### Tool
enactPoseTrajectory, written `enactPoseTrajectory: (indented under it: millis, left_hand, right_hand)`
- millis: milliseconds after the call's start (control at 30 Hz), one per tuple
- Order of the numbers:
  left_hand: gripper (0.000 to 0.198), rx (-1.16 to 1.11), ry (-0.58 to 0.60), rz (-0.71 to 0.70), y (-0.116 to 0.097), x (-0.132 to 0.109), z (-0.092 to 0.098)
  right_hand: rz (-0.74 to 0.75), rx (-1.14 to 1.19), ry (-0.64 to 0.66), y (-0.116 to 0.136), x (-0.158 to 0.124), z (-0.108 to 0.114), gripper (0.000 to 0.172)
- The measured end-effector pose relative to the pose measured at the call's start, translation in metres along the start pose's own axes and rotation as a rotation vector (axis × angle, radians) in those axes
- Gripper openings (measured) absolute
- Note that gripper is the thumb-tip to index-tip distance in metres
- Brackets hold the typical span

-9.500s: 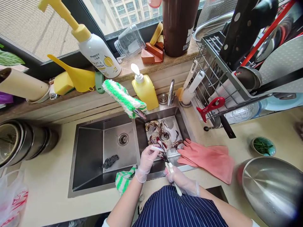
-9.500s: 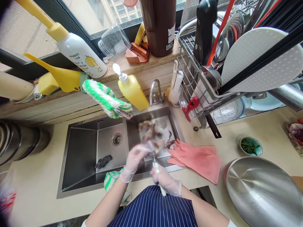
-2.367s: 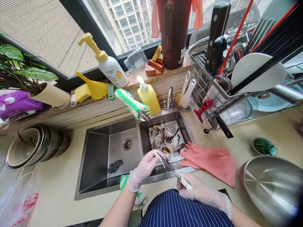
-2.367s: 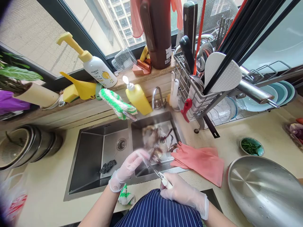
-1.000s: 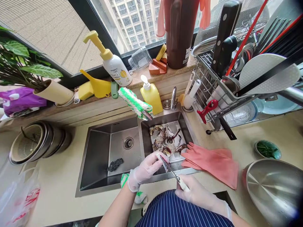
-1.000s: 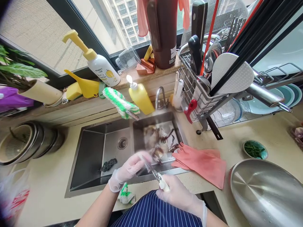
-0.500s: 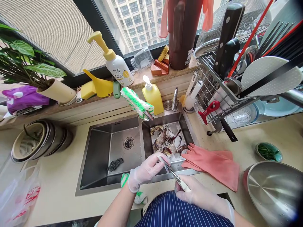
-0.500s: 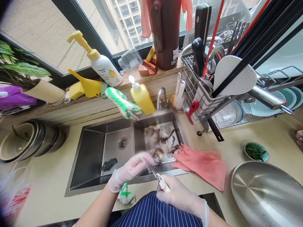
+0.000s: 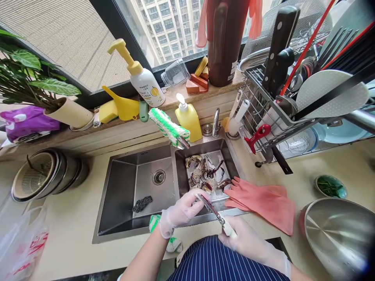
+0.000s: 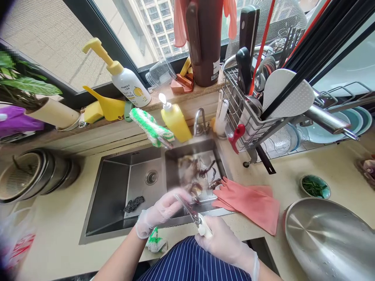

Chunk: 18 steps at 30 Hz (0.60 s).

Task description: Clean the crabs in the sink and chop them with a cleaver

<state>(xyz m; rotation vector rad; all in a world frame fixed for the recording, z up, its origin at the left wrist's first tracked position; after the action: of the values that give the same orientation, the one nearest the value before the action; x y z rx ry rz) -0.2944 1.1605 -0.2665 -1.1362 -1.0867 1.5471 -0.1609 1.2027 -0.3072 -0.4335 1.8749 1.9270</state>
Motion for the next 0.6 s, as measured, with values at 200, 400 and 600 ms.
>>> enactPoseTrajectory:
  millis: [200,400,600]
  left_hand:
    - [0.041,-0.041,-0.004,0.013,-0.003,0.0,-0.002]
    - [0.037,-0.193,-0.08,0.035,-0.001,0.003,0.004]
    - [0.038,-0.247,-0.22,0.099,0.031,0.011,0.022]
  right_hand:
    - [-0.073,0.014,0.062,-0.005,-0.005,0.0,0.01]
    - [-0.145,0.181,0.205,-0.007,-0.021,0.002,0.015]
    - [-0.236,0.201,0.093,-0.035,-0.022,0.01,0.016]
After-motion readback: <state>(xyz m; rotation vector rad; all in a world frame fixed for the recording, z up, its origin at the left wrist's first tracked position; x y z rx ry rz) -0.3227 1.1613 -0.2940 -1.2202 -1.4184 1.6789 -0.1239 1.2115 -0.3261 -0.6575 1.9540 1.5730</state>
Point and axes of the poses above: each hand's wrist, its own x-axis towards the middle knuckle, its own z-axis out of the back of the hand, y = z × x, the point moved 9 cm from there along x, towards the middle knuckle, and after that the axes turned 4 degrees about -x, right-handed, at the moved point
